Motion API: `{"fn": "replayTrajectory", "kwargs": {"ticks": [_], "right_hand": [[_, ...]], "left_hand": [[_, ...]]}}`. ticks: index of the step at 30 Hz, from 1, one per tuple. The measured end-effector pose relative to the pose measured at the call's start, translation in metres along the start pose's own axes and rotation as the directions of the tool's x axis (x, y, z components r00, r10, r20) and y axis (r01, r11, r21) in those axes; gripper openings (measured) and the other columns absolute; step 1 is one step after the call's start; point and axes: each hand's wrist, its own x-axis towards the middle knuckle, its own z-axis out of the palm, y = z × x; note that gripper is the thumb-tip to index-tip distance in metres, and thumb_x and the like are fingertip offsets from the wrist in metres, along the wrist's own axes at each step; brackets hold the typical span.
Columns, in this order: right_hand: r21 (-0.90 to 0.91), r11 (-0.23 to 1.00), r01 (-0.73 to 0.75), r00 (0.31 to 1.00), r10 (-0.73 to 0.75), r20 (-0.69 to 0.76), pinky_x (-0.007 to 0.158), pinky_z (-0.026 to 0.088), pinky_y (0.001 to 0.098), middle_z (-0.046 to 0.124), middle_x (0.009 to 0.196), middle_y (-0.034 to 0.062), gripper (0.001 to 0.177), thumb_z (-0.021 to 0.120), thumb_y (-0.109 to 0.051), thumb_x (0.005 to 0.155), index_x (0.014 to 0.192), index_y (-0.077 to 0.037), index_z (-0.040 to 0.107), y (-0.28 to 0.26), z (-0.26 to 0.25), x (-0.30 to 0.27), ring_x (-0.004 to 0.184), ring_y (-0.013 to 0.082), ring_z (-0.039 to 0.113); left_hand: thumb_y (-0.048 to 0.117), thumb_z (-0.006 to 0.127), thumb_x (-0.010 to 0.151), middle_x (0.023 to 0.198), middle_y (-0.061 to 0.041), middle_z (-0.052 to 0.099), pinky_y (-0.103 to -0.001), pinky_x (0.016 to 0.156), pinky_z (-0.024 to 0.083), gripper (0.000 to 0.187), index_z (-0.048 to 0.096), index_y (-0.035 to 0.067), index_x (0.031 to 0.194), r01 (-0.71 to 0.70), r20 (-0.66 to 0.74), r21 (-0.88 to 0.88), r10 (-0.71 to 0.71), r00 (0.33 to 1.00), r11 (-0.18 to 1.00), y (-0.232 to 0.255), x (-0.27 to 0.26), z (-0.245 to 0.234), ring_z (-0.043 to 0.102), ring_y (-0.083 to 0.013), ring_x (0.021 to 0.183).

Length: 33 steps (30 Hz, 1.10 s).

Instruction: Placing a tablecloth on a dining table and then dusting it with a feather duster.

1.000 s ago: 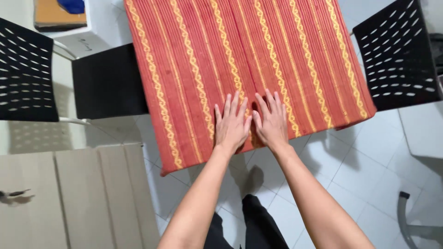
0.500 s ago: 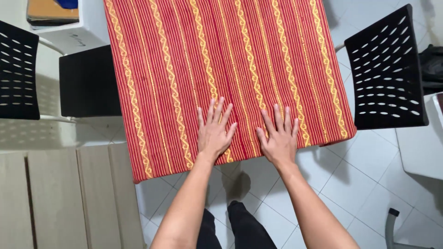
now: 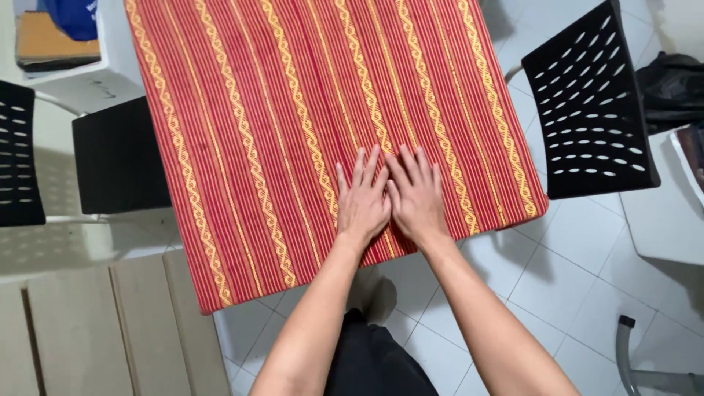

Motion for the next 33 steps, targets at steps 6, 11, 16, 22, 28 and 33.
{"fn": "replayTrajectory", "kwargs": {"ticks": [6, 11, 16, 22, 28, 33], "right_hand": [[-0.087, 0.996, -0.018, 0.998, 0.022, 0.051, 0.125, 0.013, 0.0584, 0.028, 0.17, 0.0067, 0.058, 0.045, -0.046, 0.106, 0.161, -0.028, 0.039, 0.018, -0.01, -0.015, 0.158, 0.0321, 0.019], [-0.161, 0.98, -0.116, 0.99, 0.127, 0.059, 0.126, 0.007, 0.0582, 0.023, 0.172, 0.0048, 0.06, 0.039, -0.053, 0.105, 0.161, -0.032, 0.036, 0.059, -0.022, -0.025, 0.159, 0.0306, 0.013], [-0.174, 0.961, -0.215, 0.974, 0.224, 0.036, 0.126, 0.005, 0.0588, 0.02, 0.173, 0.0051, 0.061, 0.037, -0.054, 0.105, 0.161, -0.031, 0.035, 0.092, -0.034, -0.033, 0.16, 0.0306, 0.009], [-0.152, 0.914, -0.376, 0.926, 0.374, -0.043, 0.125, 0.005, 0.0614, 0.023, 0.173, 0.0093, 0.061, 0.042, -0.049, 0.106, 0.161, -0.024, 0.039, 0.1, -0.038, -0.035, 0.16, 0.0339, 0.01], [-0.135, 0.955, -0.265, 0.963, 0.255, -0.087, 0.122, 0.014, 0.0636, 0.028, 0.169, 0.0164, 0.06, 0.051, -0.042, 0.104, 0.158, -0.016, 0.045, 0.034, -0.024, -0.017, 0.157, 0.0378, 0.018], [0.056, 0.995, 0.081, 0.994, -0.085, 0.071, 0.126, 0.019, 0.0593, 0.033, 0.17, 0.0097, 0.055, 0.05, -0.037, 0.107, 0.16, -0.02, 0.045, -0.021, 0.012, -0.018, 0.159, 0.0357, 0.023]], "left_hand": [[0.049, 0.046, 0.1, 0.171, -0.003, 0.02, -0.062, 0.126, 0.002, 0.066, 0.035, 0.025, 0.161, -0.03, 0.0, 0.05, 0.03, 1.0, 0.998, -0.005, -0.005, 0.004, 0.01, -0.0251, 0.159], [0.055, 0.041, 0.102, 0.172, -0.002, 0.017, -0.061, 0.127, 0.0, 0.066, 0.031, 0.027, 0.162, -0.015, 0.044, 0.059, 0.012, 0.999, 0.998, -0.001, -0.002, 0.003, 0.007, -0.0239, 0.16], [0.057, 0.036, 0.102, 0.172, -0.001, 0.012, -0.059, 0.126, -0.001, 0.068, 0.029, 0.028, 0.162, -0.01, 0.064, 0.095, 0.004, 0.998, 0.995, -0.002, -0.002, 0.005, 0.004, -0.022, 0.159], [0.059, 0.036, 0.102, 0.173, 0.0, 0.01, -0.059, 0.127, -0.003, 0.068, 0.027, 0.029, 0.163, 0.004, 0.074, 0.071, -0.009, 0.997, 0.997, -0.006, -0.003, 0.008, 0.002, -0.0213, 0.159], [0.055, 0.038, 0.104, 0.172, -0.003, 0.013, -0.059, 0.128, 0.0, 0.065, 0.029, 0.027, 0.162, -0.024, 0.029, 0.018, 0.023, 0.999, 1.0, -0.013, -0.014, 0.014, 0.006, -0.0236, 0.159], [0.045, 0.047, 0.104, 0.174, -0.003, 0.02, -0.06, 0.128, 0.004, 0.063, 0.035, 0.021, 0.16, 0.037, 0.083, 0.163, -0.051, 0.995, 0.986, -0.019, -0.044, -0.001, 0.01, -0.0236, 0.161]]}}
